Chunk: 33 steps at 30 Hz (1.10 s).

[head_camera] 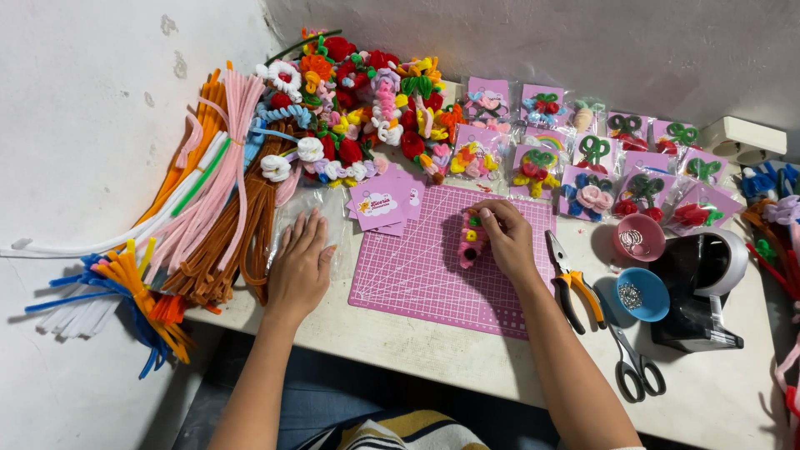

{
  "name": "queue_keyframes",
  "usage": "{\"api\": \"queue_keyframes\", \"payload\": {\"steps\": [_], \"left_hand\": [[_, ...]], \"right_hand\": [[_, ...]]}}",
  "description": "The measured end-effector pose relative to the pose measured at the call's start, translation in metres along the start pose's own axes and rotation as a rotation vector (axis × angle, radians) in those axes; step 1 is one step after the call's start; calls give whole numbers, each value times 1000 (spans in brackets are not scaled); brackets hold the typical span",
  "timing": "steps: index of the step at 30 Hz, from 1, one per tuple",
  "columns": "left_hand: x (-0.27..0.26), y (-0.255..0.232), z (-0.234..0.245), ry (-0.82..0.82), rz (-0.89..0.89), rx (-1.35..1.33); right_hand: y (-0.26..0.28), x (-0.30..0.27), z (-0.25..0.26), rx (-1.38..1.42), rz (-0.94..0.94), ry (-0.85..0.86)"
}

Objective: The person picks up a small floral craft item made of pipe cleaners and places it into a small plastic bag along with a backing card. They then fold the top of the bag over and secure it using a small white adhesive label before placing the finished package on a work surface.

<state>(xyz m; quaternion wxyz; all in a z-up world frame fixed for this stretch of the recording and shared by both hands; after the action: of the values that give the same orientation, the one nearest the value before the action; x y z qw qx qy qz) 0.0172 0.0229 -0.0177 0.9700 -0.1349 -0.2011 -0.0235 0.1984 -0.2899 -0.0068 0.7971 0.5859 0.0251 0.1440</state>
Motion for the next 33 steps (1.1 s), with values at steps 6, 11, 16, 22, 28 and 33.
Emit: {"api": "queue_keyframes", "payload": {"steps": [6,11,16,22,28,33], "left_hand": [[1,0,7,-140,40,-139],[-12,14,9,-609,-22,18],[-4,-7,40,-737,-109,125],[7,-41,73,-932,-177,91],[52,-101,63,-804,-62,-1003],[110,-132,17,-339,283,-1695]], "right_hand": [[0,0,-1,45,12,30],[-3,-1,-2,43,6,30],[0,-3,-3,46,-14,21],[-6,0,0,43,-48,-1],[-7,4,11,-61,-47,-102],[-1,7,18,-250,57,-134]]}}
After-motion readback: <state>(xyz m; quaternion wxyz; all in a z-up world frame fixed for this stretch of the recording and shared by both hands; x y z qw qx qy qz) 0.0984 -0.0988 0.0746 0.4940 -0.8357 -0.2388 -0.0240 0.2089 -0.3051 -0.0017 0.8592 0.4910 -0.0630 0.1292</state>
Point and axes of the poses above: each hand's wrist, its own x-axis towards the middle knuckle, its own z-axis out of the back of the hand, y = z × x, the point moved 3 cm from there along x, towards the middle knuckle, and after that the axes turned 10 degrees about -z, right-handed, at the moved point
